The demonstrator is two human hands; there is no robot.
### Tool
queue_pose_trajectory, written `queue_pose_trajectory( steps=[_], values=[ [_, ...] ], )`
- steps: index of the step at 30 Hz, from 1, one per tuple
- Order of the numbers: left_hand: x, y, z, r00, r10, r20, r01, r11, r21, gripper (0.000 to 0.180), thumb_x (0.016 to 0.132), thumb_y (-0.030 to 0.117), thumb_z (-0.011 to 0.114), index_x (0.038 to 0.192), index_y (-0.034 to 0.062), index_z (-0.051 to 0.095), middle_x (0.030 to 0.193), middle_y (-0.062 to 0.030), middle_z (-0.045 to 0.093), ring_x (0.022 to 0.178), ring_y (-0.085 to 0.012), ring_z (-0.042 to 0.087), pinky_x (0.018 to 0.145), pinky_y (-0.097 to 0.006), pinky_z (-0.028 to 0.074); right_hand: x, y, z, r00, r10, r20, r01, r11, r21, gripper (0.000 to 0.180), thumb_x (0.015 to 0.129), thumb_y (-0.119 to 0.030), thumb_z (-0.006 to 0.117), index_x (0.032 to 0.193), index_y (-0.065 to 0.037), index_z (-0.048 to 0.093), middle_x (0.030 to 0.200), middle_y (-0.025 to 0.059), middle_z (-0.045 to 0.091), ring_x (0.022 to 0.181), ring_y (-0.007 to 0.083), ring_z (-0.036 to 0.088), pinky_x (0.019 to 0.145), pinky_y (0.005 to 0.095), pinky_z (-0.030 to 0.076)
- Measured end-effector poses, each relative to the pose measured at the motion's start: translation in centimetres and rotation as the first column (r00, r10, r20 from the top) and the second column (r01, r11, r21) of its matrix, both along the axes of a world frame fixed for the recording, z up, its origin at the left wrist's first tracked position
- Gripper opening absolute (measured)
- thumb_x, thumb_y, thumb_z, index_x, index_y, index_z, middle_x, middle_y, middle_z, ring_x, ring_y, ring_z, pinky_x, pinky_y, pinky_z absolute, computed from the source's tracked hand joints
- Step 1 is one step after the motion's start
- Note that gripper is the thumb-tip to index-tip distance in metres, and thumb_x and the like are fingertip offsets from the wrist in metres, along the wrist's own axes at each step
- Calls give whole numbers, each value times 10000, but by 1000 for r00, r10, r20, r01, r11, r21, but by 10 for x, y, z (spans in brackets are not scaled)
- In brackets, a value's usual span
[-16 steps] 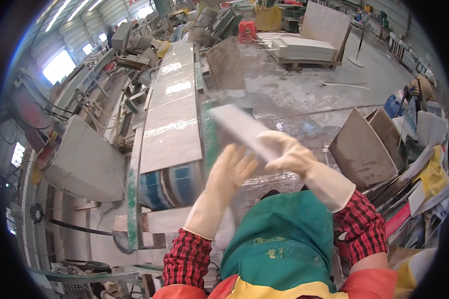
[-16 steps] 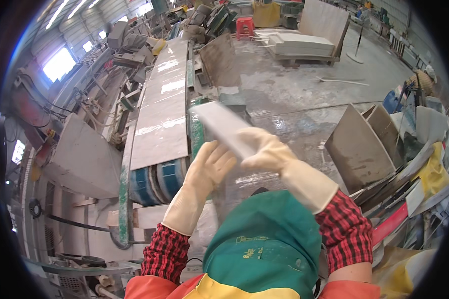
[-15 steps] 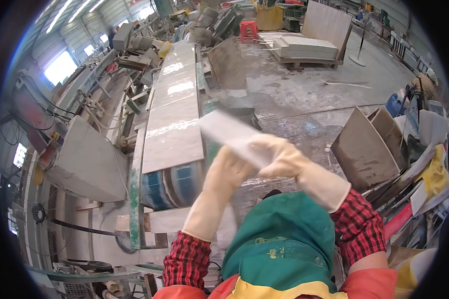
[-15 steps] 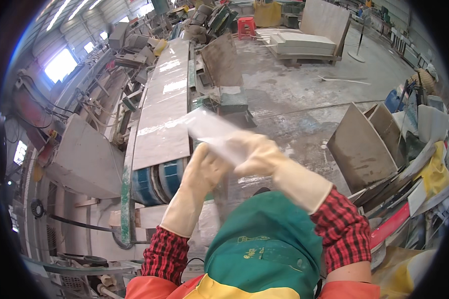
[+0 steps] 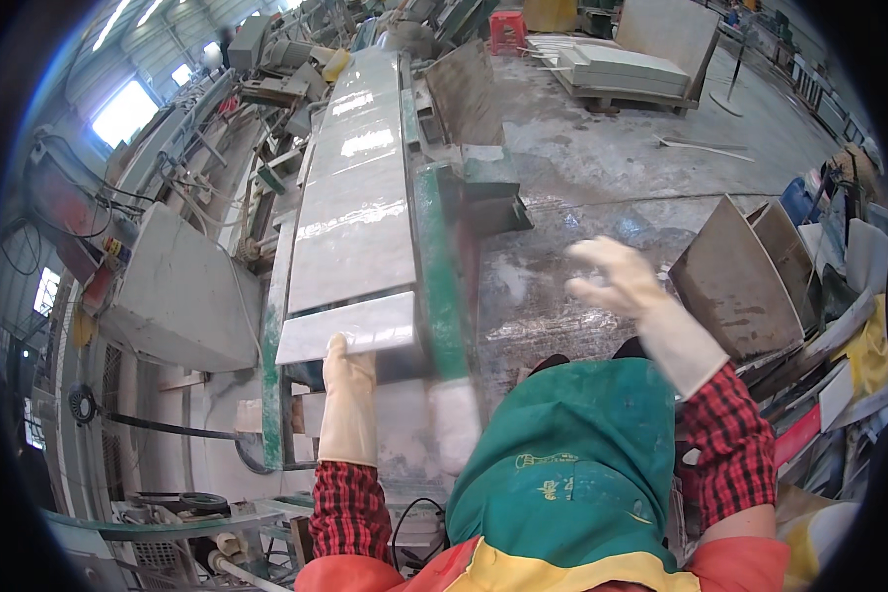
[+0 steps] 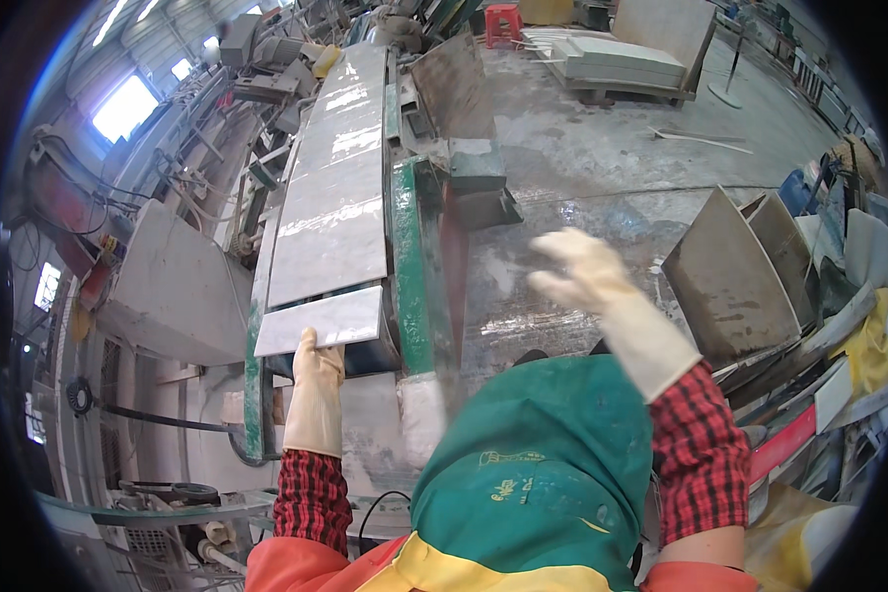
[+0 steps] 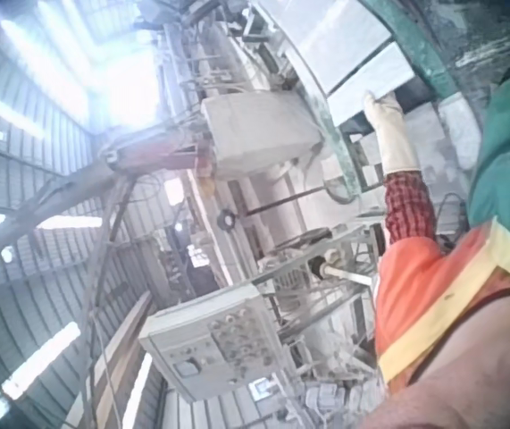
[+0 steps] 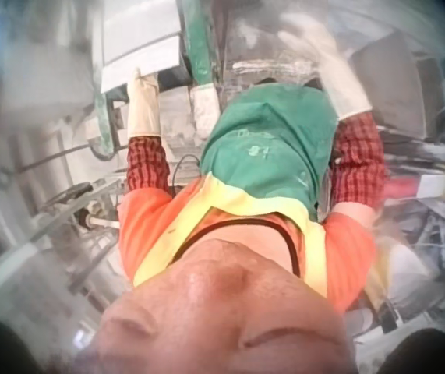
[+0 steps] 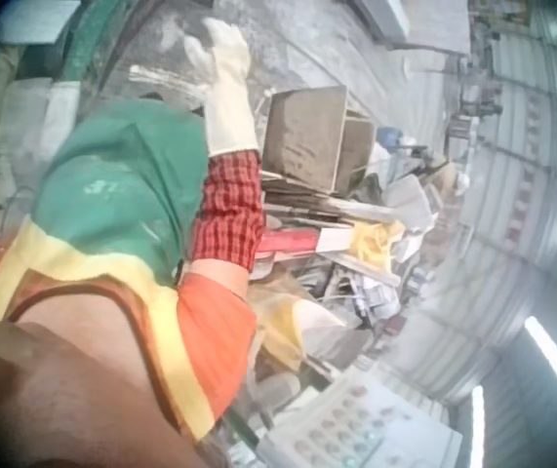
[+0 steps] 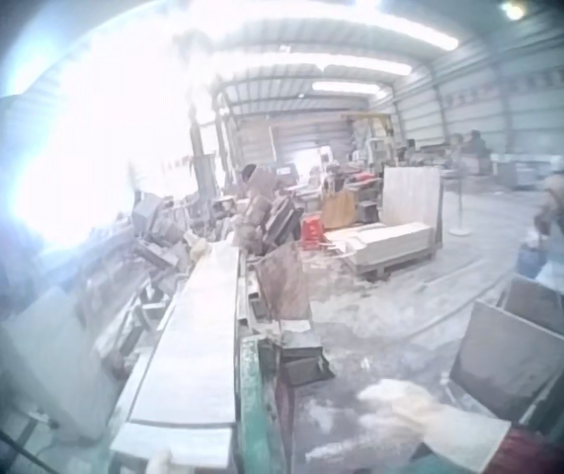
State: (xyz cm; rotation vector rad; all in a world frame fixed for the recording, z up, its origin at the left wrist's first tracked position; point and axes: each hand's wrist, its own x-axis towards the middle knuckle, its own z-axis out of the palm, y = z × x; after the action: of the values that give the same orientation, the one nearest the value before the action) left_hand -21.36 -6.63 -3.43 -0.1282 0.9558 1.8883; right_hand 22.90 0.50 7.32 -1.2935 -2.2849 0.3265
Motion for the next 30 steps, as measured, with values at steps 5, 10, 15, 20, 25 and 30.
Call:
queue_pose_trajectory(
  steps=[5, 10, 15, 20, 25, 30],
  values=[
    [4, 21, -22, 996, -61, -65, 62, 998, 3, 337, 990, 193, 514, 1268, 6, 478, 1272, -135, 556, 1152, -293, 566, 990, -438, 509, 171, -31, -51, 849, -502, -163, 443, 846, -296, 547, 810, -281, 705, 1277, -24, 582, 1243, 173, 627, 1109, 245, 620, 961, 327, 468],
    [-6, 36, -43, 997, -38, -66, 37, 999, -9, 327, 990, 235, 521, 1216, 0, 505, 1194, -125, 603, 1062, -275, 617, 912, -405, 556, 269, -105, -60, 685, -726, -62, 683, 669, -293, 505, 860, -317, 672, 1257, -13, 601, 1250, 188, 614, 1187, 267, 562, 1017, 344, 408],
    [-10, 48, -42, 998, 60, -17, -61, 994, -93, 316, 968, 148, 538, 1240, -1, 484, 1191, -143, 595, 1053, -302, 625, 852, -474, 583, 322, -162, -95, 541, -818, -196, 717, 570, -401, 446, 891, -237, 677, 1248, 19, 598, 1233, 179, 622, 1158, 246, 575, 1003, 324, 417],
    [-11, 55, -37, 996, 87, -10, -87, 981, -175, 302, 956, 186, 579, 1181, -6, 518, 1109, -119, 633, 974, -262, 657, 787, -402, 612, 326, -186, -117, 471, -834, -287, 690, 551, -469, 430, 906, -221, 670, 1248, 29, 595, 1223, 162, 627, 1137, 214, 580, 991, 301, 423],
    [11, 49, -1, 993, -59, -107, 34, 976, -217, 272, 975, 245, 561, 1113, 13, 533, 999, -93, 652, 789, -212, 677, 598, -290, 606, 329, -193, -124, 459, -828, -322, 680, 561, -473, 400, 916, -187, 658, 1246, 29, 597, 1218, 149, 628, 1133, 204, 580, 990, 296, 424],
    [4, 34, 21, 840, -458, -291, 221, 778, -589, 302, 1006, 361, 491, 914, 74, 513, 619, -38, 517, 439, -133, 498, 345, -221, 410, 323, -189, -126, 479, -810, -339, 644, 587, -491, 400, 926, -197, 640, 1250, 32, 596, 1212, 132, 634, 1131, 192, 577, 999, 293, 417]
  ],
)
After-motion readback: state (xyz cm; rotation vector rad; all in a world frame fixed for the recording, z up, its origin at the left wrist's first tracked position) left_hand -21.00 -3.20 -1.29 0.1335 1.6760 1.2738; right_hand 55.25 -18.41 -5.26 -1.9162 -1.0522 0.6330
